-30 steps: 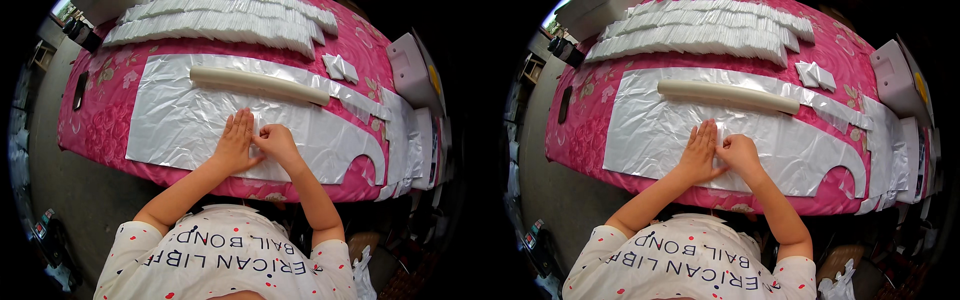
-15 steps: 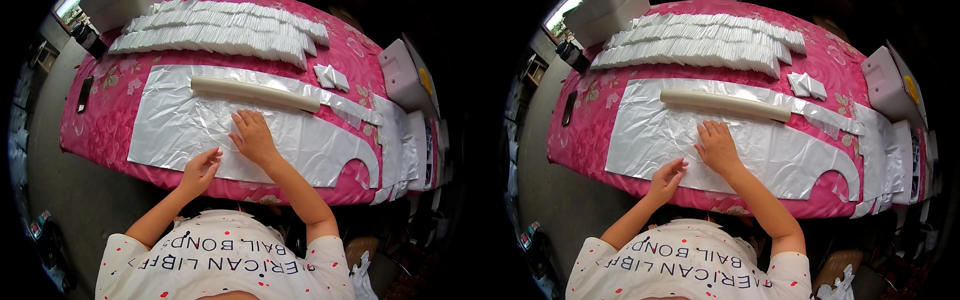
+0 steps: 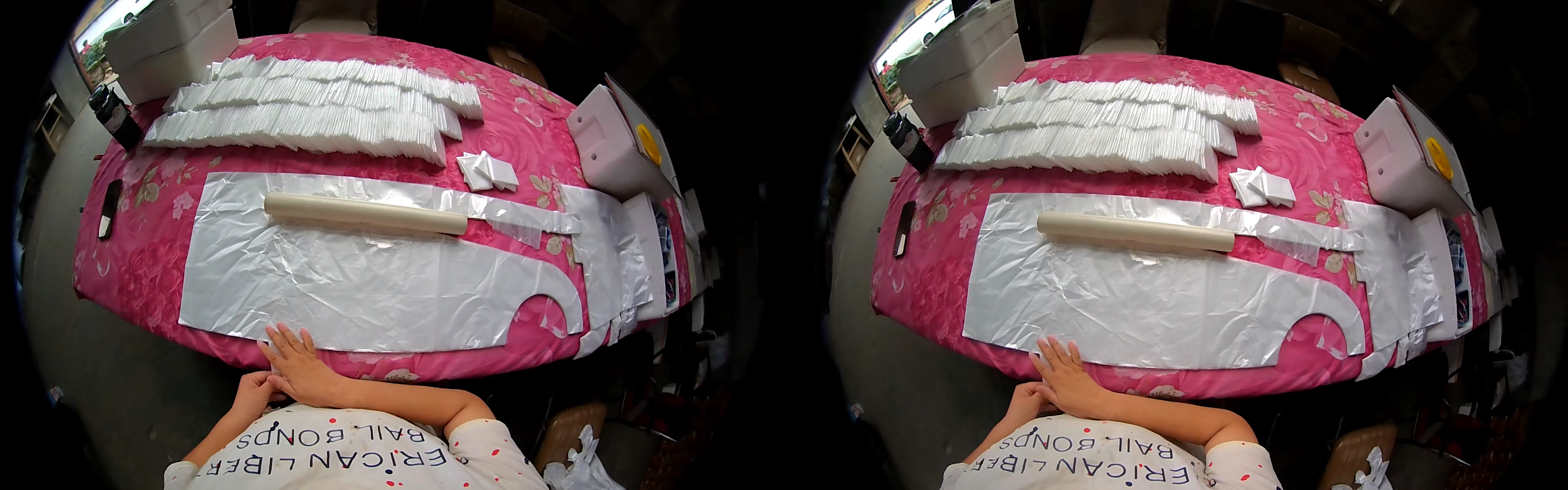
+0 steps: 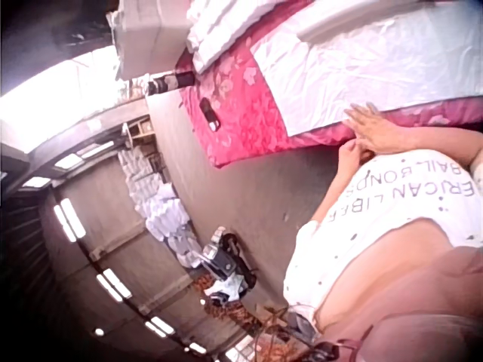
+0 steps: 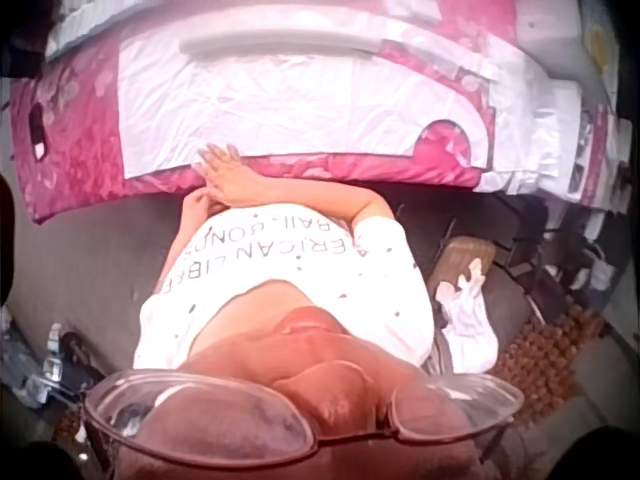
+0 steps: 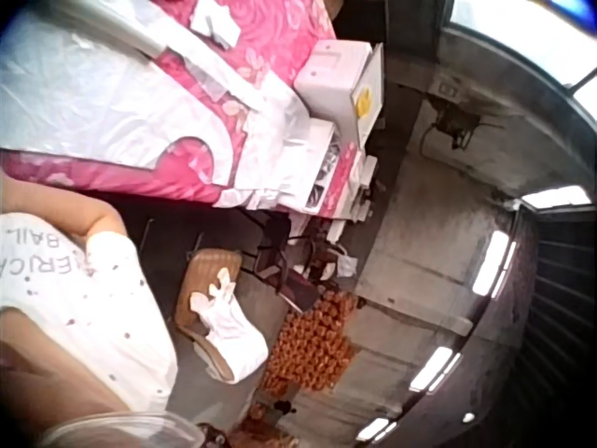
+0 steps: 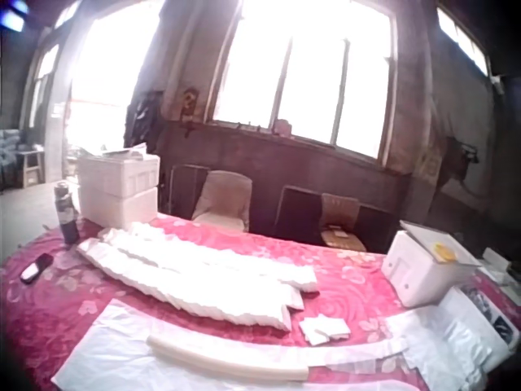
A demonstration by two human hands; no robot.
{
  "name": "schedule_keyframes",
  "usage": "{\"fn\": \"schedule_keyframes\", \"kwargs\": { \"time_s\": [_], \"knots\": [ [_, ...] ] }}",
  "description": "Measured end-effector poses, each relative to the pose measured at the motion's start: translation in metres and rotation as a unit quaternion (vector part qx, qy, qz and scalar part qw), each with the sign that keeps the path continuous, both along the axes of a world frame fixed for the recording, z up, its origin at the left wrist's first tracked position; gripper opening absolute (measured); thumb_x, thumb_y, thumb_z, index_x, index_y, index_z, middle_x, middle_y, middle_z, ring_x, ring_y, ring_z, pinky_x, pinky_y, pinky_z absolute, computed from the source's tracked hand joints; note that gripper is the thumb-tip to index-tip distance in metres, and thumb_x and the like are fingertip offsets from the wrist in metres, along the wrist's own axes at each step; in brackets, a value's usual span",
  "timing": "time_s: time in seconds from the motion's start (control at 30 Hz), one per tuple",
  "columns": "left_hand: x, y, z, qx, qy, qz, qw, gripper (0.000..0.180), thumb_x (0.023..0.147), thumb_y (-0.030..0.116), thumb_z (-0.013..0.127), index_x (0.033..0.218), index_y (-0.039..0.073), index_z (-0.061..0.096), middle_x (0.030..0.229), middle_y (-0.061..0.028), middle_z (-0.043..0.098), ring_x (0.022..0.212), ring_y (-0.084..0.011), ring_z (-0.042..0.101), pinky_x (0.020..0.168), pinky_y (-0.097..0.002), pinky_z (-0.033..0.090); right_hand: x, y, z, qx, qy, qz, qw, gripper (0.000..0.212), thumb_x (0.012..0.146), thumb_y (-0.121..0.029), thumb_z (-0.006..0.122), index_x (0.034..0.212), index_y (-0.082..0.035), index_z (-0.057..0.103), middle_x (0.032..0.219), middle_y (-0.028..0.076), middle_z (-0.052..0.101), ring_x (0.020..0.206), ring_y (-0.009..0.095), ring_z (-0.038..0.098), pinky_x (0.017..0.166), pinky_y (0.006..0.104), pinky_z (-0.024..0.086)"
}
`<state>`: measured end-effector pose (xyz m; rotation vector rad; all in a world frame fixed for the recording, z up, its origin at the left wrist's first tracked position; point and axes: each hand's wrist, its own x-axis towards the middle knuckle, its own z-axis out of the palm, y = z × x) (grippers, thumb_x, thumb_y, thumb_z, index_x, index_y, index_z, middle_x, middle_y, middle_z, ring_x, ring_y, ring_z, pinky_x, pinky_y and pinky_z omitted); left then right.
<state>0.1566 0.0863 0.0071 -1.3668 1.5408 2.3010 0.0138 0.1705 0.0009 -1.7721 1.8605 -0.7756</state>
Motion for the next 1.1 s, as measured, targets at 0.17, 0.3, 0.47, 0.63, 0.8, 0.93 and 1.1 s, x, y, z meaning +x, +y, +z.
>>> {"fn": "schedule_keyframes", "kwargs": {
  "time_s": [0.17, 0.3, 0.47, 0.63, 0.8, 0.93, 1.1],
  "knots": [
    [-0.041, -0.017, 0.05, -0.368, 0.008, -0.236, 0.9, 0.013, 0.08, 0.008, 0.062, 0.089, 0.001, 0.068, 0.072, -0.0094, 0.066, 0.06, -0.0171, 0.064, 0.055, -0.0274, 0.05, -0.066, 0.012, 0.018, -0.123, 0.05, 0.074, 0.988, 0.029, 0.076, -0.017, 0.065, 0.102, -0.007, 0.058, 0.13, 0.014, 0.042, 0.131, 0.035, 0.027, 0.107, 0.0514, 0.019],
    [-0.071, -0.018, 0.061, -0.49, 0.099, -0.237, 0.833, 0.023, 0.074, 0.011, 0.068, 0.095, 0.003, 0.066, 0.085, -0.0138, 0.067, 0.072, -0.025, 0.065, 0.063, -0.0304, 0.052, -0.148, 0.036, 0.043, -0.16, -0.058, -0.027, 0.985, 0.016, 0.072, -0.008, 0.07, 0.084, -0.009, 0.06, 0.102, 0.005, 0.056, 0.11, 0.03, 0.045, 0.094, 0.0436, 0.036],
    [-0.082, -0.017, 0.055, -0.484, 0.098, -0.259, 0.83, 0.027, 0.074, 0.011, 0.069, 0.099, 0.002, 0.064, 0.092, -0.0145, 0.066, 0.081, -0.0274, 0.065, 0.07, -0.0325, 0.051, -0.332, 0.063, 0.043, -0.22, -0.213, -0.396, 0.866, 0.015, 0.084, -0.014, 0.064, 0.089, 0.0, 0.063, 0.08, 0.0, 0.061, 0.075, 0.007, 0.052, 0.068, 0.023, 0.042],
    [-0.094, -0.014, 0.052, -0.434, 0.091, -0.266, 0.856, 0.027, 0.075, 0.009, 0.067, 0.101, 0.002, 0.063, 0.093, -0.0151, 0.066, 0.082, -0.0266, 0.065, 0.071, -0.0323, 0.051, -0.478, 0.095, 0.021, -0.208, -0.178, -0.529, 0.803, 0.026, 0.083, -0.016, 0.063, 0.102, 0.002, 0.061, 0.086, 0.005, 0.065, 0.079, 0.011, 0.058, 0.07, 0.0235, 0.046],
    [-0.096, -0.02, 0.054, -0.405, 0.066, -0.256, 0.875, 0.027, 0.075, 0.008, 0.066, 0.101, 0.002, 0.063, 0.093, -0.0156, 0.066, 0.082, -0.0258, 0.065, 0.071, -0.032, 0.051, -0.502, 0.1, -0.002, -0.002, 0.088, -0.606, 0.79, 0.038, 0.075, -0.027, 0.067, 0.106, -0.004, 0.063, 0.086, 0.01, 0.067, 0.079, 0.024, 0.063, 0.071, 0.0344, 0.049],
    [-0.096, -0.023, 0.051, -0.404, 0.077, -0.251, 0.876, 0.027, 0.075, 0.007, 0.066, 0.101, 0.002, 0.063, 0.093, -0.0157, 0.066, 0.083, -0.0264, 0.065, 0.071, -0.0323, 0.051, -0.476, 0.09, 0.004, -0.053, 0.348, -0.601, 0.718, 0.043, 0.071, -0.029, 0.07, 0.107, -0.007, 0.063, 0.103, 0.011, 0.062, 0.099, 0.029, 0.055, 0.091, 0.0419, 0.039],
    [-0.103, -0.028, 0.053, -0.473, 0.129, -0.278, 0.826, 0.028, 0.075, 0.008, 0.065, 0.102, 0.004, 0.062, 0.094, -0.0141, 0.066, 0.082, -0.0293, 0.063, 0.07, -0.0334, 0.051, -0.36, 0.058, 0.046, -0.147, 0.096, -0.316, 0.932, 0.04, 0.076, -0.024, 0.069, 0.11, -0.004, 0.06, 0.109, 0.013, 0.059, 0.107, 0.029, 0.05, 0.093, 0.0393, 0.037]
  ]
}}
